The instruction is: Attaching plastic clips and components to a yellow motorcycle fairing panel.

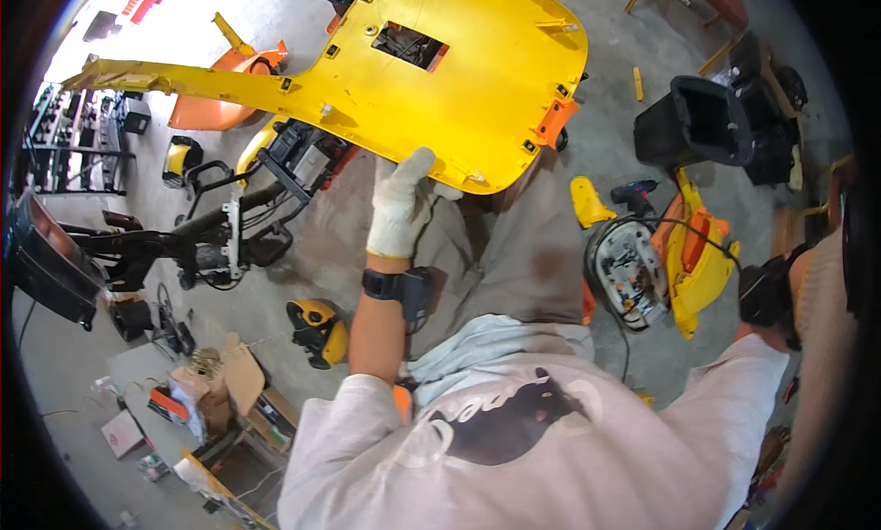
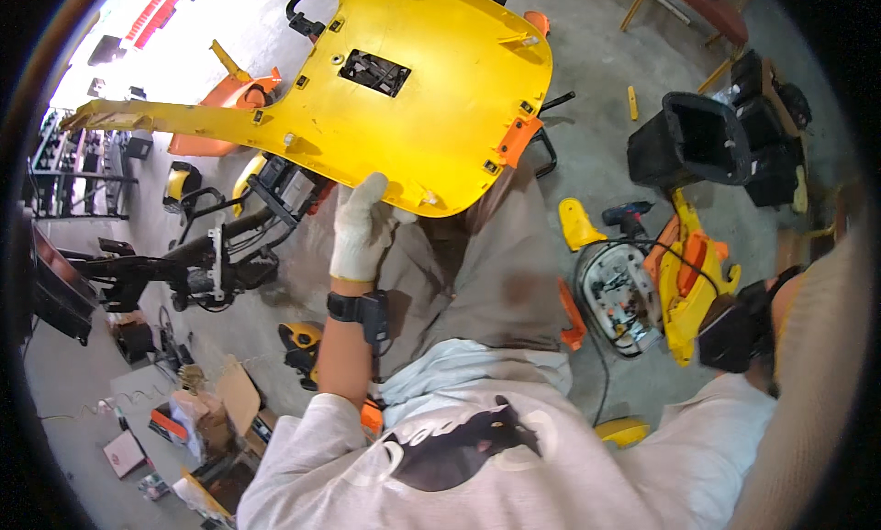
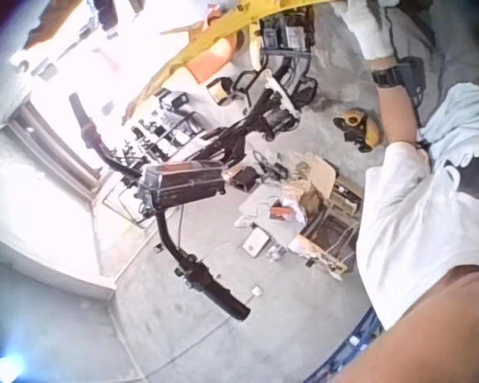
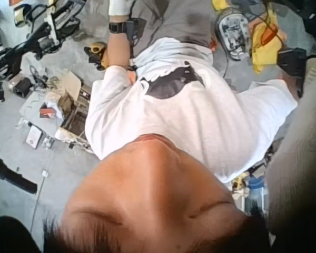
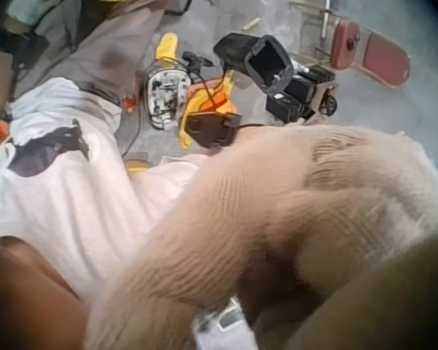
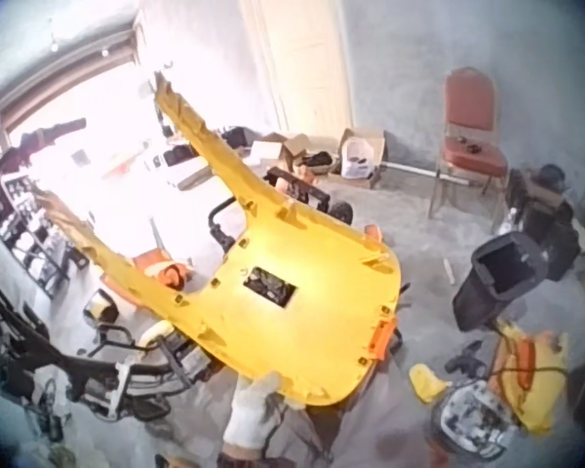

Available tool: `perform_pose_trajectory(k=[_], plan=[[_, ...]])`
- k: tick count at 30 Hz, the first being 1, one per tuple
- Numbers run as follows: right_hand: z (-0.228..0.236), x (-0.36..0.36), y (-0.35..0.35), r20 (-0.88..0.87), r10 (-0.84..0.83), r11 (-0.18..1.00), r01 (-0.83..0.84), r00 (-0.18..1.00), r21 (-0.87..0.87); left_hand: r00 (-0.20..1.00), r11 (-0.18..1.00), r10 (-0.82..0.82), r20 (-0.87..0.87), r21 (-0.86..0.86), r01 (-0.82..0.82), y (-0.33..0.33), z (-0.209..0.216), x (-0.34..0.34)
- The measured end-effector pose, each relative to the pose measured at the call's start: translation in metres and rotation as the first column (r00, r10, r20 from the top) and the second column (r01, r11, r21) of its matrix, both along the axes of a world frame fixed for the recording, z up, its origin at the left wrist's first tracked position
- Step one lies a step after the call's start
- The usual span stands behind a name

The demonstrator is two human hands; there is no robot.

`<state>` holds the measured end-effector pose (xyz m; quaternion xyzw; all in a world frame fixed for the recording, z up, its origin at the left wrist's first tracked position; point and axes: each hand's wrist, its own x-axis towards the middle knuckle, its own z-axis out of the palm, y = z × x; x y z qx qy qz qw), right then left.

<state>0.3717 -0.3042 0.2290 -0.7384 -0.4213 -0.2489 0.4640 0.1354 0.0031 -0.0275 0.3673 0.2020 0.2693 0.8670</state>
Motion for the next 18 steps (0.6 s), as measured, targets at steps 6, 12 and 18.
perform_pose_trajectory(k=[6,12,18], plan=[[-0.007,-0.012,0.008,0.010,-0.032,0.998,0.032,0.999,0.049,0.999,0.999,0.029,0.030,-0.017,-0.029,-0.003,0.011,0.004],[-0.021,-0.010,0.004,-0.021,-0.049,0.996,0.051,0.999,0.075,0.994,1.000,0.014,-0.106,0.019,-0.012,-0.003,0.007,-0.001],[-0.024,-0.019,0.006,-0.038,-0.034,0.993,0.038,0.999,0.110,0.999,1.000,-0.027,0.039,-0.010,0.028,-0.001,0.004,0.001]])
